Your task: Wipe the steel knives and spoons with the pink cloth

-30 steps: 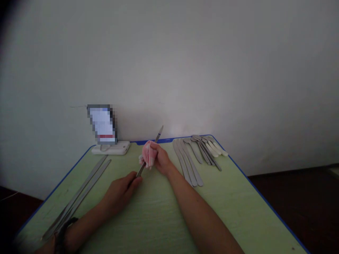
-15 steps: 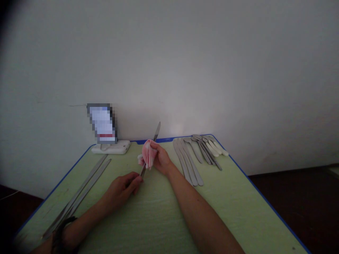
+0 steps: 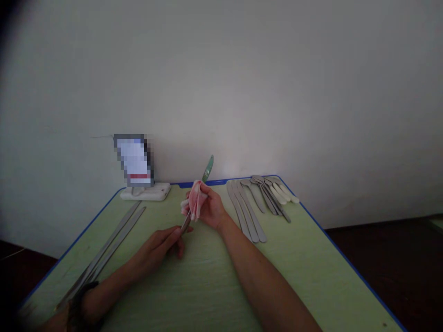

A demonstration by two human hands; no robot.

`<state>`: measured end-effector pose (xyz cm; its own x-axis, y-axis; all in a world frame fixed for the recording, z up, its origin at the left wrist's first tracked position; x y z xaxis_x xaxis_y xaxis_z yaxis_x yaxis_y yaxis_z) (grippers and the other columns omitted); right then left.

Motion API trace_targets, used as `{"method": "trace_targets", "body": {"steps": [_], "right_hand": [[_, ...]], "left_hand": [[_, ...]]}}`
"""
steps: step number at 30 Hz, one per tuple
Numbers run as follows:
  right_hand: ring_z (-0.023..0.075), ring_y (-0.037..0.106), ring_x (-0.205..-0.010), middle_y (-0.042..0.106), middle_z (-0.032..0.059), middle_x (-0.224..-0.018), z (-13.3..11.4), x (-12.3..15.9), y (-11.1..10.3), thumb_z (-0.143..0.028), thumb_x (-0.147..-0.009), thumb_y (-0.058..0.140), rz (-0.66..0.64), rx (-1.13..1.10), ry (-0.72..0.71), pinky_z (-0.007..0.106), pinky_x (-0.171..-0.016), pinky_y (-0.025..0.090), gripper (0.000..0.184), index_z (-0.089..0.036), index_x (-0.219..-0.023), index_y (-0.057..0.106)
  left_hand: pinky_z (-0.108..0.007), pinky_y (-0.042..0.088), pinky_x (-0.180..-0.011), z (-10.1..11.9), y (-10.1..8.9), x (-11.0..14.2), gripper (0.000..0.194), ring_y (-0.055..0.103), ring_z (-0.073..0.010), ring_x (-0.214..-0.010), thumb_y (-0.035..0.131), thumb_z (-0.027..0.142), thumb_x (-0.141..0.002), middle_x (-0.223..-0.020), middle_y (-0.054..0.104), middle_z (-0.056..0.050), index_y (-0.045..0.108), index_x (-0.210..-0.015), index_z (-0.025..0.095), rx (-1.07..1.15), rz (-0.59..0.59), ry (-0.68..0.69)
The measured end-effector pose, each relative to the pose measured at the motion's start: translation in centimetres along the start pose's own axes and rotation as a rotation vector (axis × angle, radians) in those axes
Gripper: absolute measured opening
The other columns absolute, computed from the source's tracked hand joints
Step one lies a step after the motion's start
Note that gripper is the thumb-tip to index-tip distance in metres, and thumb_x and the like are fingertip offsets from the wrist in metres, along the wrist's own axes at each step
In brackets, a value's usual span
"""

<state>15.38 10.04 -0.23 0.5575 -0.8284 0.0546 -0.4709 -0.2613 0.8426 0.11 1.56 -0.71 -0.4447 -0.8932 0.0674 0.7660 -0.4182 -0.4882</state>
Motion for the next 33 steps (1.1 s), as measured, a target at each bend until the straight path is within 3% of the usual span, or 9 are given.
{"method": "trace_targets", "body": {"steps": [5, 16, 21, 25, 30, 33], "right_hand": [[0.0158, 0.06, -0.058, 0.064, 0.0029, -0.071, 0.1, 0.1, 0.1, -0.04, -0.092, 0.039, -0.009, 0.017, 0.033, 0.033, -0.057, 0.054, 0.032, -0.016, -0.083, 0.058], [0.0135, 0.052, -0.045, 0.061, 0.004, -0.052, 1.2, -0.7, 0.0, -0.051, -0.091, 0.04, 0.056, 0.251, 0.086, 0.026, -0.048, 0.045, 0.05, -0.013, -0.07, 0.064], [0.0119, 0.042, -0.033, 0.047, 0.001, -0.035, 2.6, -1.8, -0.8, -0.059, -0.083, 0.046, 0.225, 0.422, -0.073, 0.024, -0.038, 0.037, 0.053, -0.018, -0.052, 0.053], [0.0112, 0.043, -0.035, 0.049, -0.0006, -0.038, 3.4, -2.0, -1.2, -0.064, -0.076, 0.054, 0.406, 0.528, -0.256, 0.024, -0.038, 0.037, 0.048, -0.019, -0.058, 0.052], [0.0112, 0.045, -0.041, 0.047, -0.0025, -0.041, 3.9, -1.7, -0.9, -0.066, -0.071, 0.057, 0.443, 0.625, -0.344, 0.024, -0.042, 0.037, 0.048, -0.02, -0.061, 0.049], [0.0113, 0.043, -0.045, 0.045, -0.0031, -0.044, 4.0, -1.2, 0.0, -0.059, -0.072, 0.058, 0.473, 0.732, -0.385, 0.024, -0.043, 0.036, 0.042, -0.02, -0.059, 0.047]], "left_hand": [[-0.024, 0.039, -0.057, -0.3, 0.1, -0.1, 0.046, 0.049, -0.0137, -0.053, 0.025, 0.044, -0.096, -0.057, 0.056, 0.003, 0.059, -0.102, 0.014, 0.015, -0.018, 0.014], [-0.024, 0.037, -0.057, 0.1, 0.1, -0.1, 0.031, 0.047, -0.0133, -0.052, 0.034, 0.043, -0.09, -0.053, 0.049, 0.005, 0.043, -0.068, 0.023, -0.099, 0.02, -0.015], [-0.025, 0.036, -0.058, 0.0, 0.1, -0.3, 0.032, 0.046, -0.0139, -0.052, 0.034, 0.044, -0.09, -0.052, 0.048, 0.006, 0.04, -0.066, 0.023, -0.147, 0.057, -0.036], [-0.025, 0.036, -0.058, 0.1, 0.1, -0.3, 0.033, 0.048, -0.0146, -0.052, 0.032, 0.044, -0.091, -0.053, 0.049, 0.005, 0.04, -0.067, 0.024, -0.182, 0.068, -0.05], [-0.025, 0.037, -0.058, 0.1, 0.1, -0.3, 0.033, 0.05, -0.0153, -0.053, 0.029, 0.043, -0.091, -0.053, 0.05, 0.004, 0.04, -0.066, 0.024, -0.208, 0.095, -0.051], [-0.025, 0.037, -0.057, 0.0, 0.1, -0.3, 0.032, 0.05, -0.0152, -0.052, 0.03, 0.043, -0.092, -0.053, 0.049, 0.005, 0.04, -0.067, 0.024, -0.172, 0.115, -0.033]]}}
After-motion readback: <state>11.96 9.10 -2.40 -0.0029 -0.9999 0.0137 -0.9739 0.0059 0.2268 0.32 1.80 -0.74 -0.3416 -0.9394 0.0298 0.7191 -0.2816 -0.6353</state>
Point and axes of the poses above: each hand's wrist, its own x-axis away from the middle knuckle, its own y-axis out of the palm, z = x × y, the point moved 1 cm from there along -x, towards the middle knuckle
